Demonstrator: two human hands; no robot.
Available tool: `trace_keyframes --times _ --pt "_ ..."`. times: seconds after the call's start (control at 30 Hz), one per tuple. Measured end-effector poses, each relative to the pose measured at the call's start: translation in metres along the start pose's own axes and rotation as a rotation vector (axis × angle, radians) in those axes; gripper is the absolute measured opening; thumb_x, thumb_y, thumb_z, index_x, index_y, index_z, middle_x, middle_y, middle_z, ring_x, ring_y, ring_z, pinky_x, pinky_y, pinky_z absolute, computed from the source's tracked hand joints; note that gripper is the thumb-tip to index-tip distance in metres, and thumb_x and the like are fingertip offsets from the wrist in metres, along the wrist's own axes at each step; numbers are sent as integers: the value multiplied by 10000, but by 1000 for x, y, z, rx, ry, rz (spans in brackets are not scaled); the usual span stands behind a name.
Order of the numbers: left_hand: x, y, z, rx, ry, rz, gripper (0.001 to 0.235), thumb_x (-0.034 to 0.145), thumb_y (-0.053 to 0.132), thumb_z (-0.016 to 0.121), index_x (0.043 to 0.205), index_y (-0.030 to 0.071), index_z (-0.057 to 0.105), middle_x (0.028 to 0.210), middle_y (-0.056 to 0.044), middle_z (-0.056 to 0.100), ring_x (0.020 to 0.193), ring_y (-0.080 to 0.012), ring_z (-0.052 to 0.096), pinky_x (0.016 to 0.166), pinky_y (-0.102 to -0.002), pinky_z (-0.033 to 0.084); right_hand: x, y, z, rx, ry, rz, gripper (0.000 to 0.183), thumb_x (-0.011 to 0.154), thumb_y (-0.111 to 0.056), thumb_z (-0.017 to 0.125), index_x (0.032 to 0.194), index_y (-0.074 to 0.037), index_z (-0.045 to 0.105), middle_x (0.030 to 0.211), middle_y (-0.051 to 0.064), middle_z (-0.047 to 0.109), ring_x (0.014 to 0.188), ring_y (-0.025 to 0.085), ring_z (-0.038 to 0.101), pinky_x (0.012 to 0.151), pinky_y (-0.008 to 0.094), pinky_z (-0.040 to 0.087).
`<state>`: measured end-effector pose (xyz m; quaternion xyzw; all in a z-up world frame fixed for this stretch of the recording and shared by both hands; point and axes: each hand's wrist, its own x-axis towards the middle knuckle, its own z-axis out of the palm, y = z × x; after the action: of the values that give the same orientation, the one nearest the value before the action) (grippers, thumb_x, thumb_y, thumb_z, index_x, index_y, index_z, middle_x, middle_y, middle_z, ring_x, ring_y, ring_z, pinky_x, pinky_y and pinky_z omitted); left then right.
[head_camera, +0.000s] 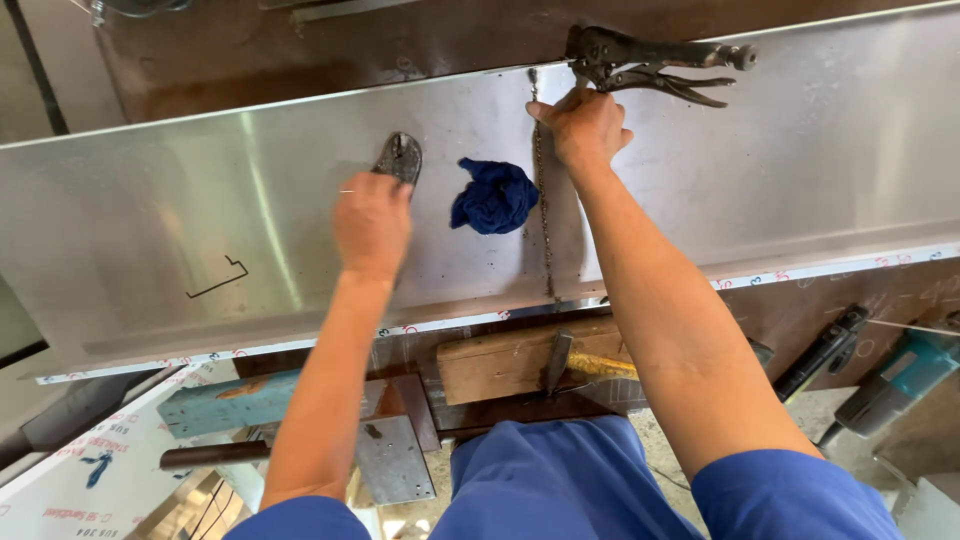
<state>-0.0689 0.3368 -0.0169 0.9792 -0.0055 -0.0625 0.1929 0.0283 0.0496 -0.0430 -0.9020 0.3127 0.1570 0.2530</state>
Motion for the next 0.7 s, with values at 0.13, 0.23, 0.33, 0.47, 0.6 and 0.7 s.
trace_keyframes --times 0.13,0.23,0.33,0.47,0.6,0.7 --pt "15 70 33 20 52 298 409 1001 289 641 1317 31 645 1462 -120 548 1394 -336 484 1136 -501 422 -9 -3 -8 42 -31 -9 509 643 -573 918 721 -111 720 750 3 748 779 243 668 900 433 351" --pt "34 90 50 79 -33 227 481 1005 323 579 1391 37 589 1552 -87 454 1450 -326 388 1161 -563 343 -3 8 -1 -15 15 -131 467 673 -558 923 724 -139 723 743 33 725 760 264 645 834 486 362" --pt "46 87 56 80 -126 160 457 1026 271 547 1432 62 559 1607 -47 405 1485 -302 349 1175 -572 325 -18 8 -18 -1 45 -388 423 771 -447 903 680 -88 699 732 65 694 742 300 627 698 515 378" --pt "44 73 53 72 -168 182 442 1031 182 534 1460 73 551 1634 -31 400 1511 -281 343 1183 -552 338 -13 13 -12 104 114 -969 445 1000 -287 816 694 -35 613 748 138 619 779 363 577 780 481 468" --pt "42 77 39 -38 -211 176 462 1009 168 553 1464 92 543 1618 -29 411 1500 -280 352 1176 -535 353 -10 -15 -16 261 -165 -1386 326 1006 -174 670 734 -12 593 778 168 597 787 375 584 766 441 510" --pt "47 77 36 -71 -214 170 476 997 178 570 1467 109 540 1600 -30 424 1478 -284 371 1165 -528 362 6 -24 -7 369 -333 -1326 310 1044 -159 633 778 -2 624 767 159 603 771 369 587 746 440 521"
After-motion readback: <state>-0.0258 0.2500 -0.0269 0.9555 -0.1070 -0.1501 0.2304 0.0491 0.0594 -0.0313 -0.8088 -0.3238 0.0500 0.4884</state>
